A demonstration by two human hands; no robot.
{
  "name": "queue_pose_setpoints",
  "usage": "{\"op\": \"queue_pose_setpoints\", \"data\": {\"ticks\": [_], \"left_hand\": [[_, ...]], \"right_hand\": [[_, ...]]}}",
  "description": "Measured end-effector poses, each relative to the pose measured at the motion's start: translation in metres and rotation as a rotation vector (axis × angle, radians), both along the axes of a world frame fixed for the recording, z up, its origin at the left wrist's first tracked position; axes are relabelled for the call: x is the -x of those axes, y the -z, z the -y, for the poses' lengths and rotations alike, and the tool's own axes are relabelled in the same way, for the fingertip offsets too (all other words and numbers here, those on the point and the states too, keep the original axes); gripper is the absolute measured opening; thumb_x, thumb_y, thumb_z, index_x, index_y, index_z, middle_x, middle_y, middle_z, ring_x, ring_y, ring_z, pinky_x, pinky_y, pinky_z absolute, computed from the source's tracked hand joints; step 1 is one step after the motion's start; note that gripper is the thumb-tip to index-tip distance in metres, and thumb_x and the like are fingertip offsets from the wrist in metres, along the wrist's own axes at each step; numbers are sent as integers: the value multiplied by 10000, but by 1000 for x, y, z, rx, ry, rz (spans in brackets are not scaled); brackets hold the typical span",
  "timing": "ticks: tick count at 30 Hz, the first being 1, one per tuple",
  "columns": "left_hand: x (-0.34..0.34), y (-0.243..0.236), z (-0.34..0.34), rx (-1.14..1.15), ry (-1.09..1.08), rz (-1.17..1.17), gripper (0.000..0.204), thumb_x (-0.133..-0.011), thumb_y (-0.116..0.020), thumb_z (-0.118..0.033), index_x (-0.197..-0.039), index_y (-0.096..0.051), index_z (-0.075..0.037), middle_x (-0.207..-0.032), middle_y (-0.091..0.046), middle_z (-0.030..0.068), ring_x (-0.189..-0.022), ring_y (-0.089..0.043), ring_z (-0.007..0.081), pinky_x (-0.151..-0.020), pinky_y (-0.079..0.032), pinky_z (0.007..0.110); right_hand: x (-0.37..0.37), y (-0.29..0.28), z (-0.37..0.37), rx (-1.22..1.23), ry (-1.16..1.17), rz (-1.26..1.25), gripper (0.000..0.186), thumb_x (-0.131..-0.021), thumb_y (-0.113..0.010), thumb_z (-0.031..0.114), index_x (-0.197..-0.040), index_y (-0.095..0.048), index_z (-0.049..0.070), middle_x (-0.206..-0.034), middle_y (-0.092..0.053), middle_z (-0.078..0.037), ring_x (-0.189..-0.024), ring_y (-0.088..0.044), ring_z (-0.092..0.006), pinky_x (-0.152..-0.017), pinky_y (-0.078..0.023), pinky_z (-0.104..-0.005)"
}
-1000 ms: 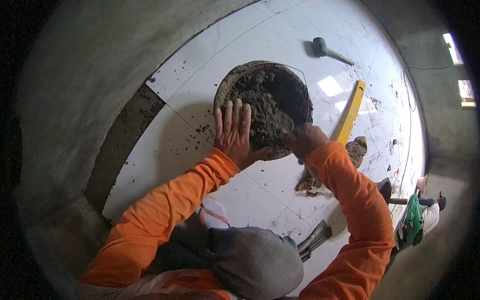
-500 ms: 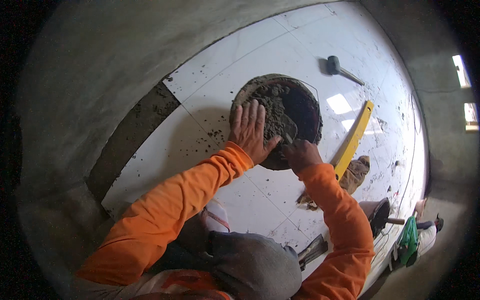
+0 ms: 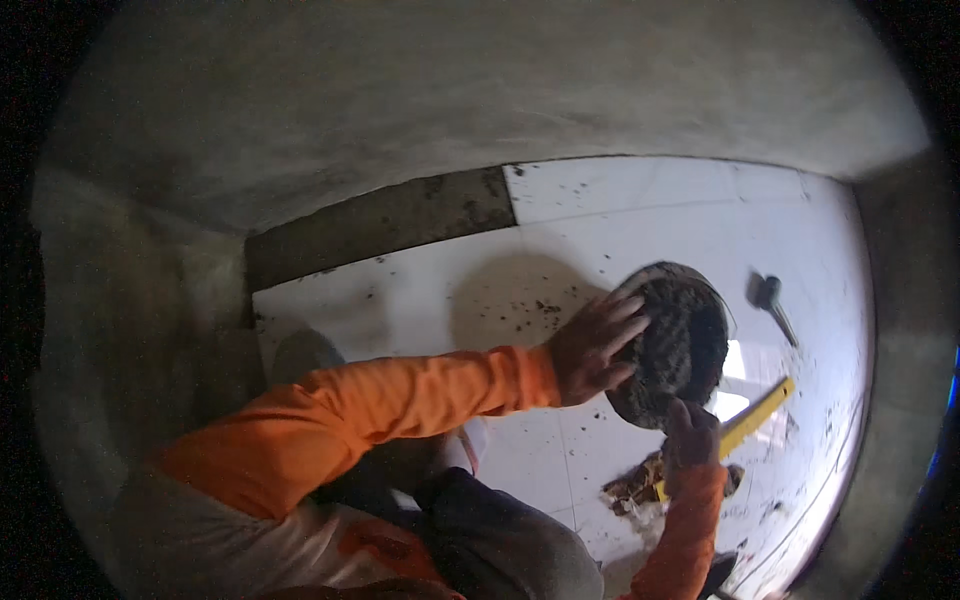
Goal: The person spreads mortar onto a floor section using a trowel, positions a ceramic tile onto the mortar, and taps the surface with a rubber mallet.
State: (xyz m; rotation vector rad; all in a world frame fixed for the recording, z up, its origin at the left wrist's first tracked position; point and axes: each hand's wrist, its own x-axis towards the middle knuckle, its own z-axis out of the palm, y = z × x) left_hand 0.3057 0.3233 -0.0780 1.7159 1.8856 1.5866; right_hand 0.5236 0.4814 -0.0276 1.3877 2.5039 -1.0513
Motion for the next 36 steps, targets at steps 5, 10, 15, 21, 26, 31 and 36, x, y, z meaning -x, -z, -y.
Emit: {"op": "queue_pose_setpoints", "data": {"ticks": [5, 10, 15, 21, 26, 31, 36], "left_hand": [[51, 66, 199, 363, -146, -55, 441, -799, -570, -262, -1156, -489, -17, -1200, -469, 181, -1175, -393, 334, -995, -298, 453], [57, 53, 387, 1062, -673, -345, 523, -786, -558, -340, -1213, -458, -55, -1302, -358, 205, -1197, -338, 401, -978, -293, 489], [45, 33, 408, 1158, -831, 246, 803, -792, -373, -629, -1397, -145, -153, -1388, -232, 223, -1268, -171, 474, -1015, -176, 559], [74, 45, 399, 1219, -868, 184, 712, -844, -307, -553, -1363, -223, -74, -1413, -151, 217, -1301, -136, 411, -1045, -123, 527], [91, 64, 304, 856, -697, -220, 642, -858, -418, -450, -1299, -303, 2, -1347, -289, 236, -1282, -195, 404, -1037, -158, 515], [48, 38, 149, 312, -241, -154, 573, -837, -513, -303, -1271, -326, 22, -1300, -332, 248, -1228, -279, 430, -1018, -247, 466], [1, 27, 7, -7, -30, -227, 620, -815, -528, -342, -1285, -321, 6, -1340, -276, 240, -1242, -248, 424, -1027, -217, 494]], "right_hand": [[71, -64, 34, 150, 37, 0, 311, -841, -558, 278, -871, -619, -26, -617, -563, -39, -537, -498, -116, -481, -407, -288], [175, -56, 80, 11, -454, -175, 314, -841, -537, 259, -912, -608, -38, -709, -594, -105, -660, -558, -176, -591, -436, -308], [289, 49, 154, -546, -1005, -424, 288, -797, -557, 230, -1015, -516, 46, -981, -530, -211, -827, -535, -376, -718, -470, -427], [280, 118, 169, -558, -723, -410, 364, -780, -581, 206, -1125, -505, 117, -976, -528, -200, -879, -512, -365, -696, -449, -427], [169, 8, 108, -758, -386, -282, 218, -828, -526, 237, -921, -581, 47, -846, -578, -161, -780, -540, -348, -706, -438, -436], [27, -14, -2, -977, -454, 187, 123, -787, -513, 116, -878, -553, 42, -841, -578, -137, -742, -569, -295, -660, -460, -410], [-15, 14, -33, -754, -182, 343, 157, -781, -481, 124, -882, -576, 50, -859, -585, -183, -752, -581, -387, -642, -481, -433]]}}
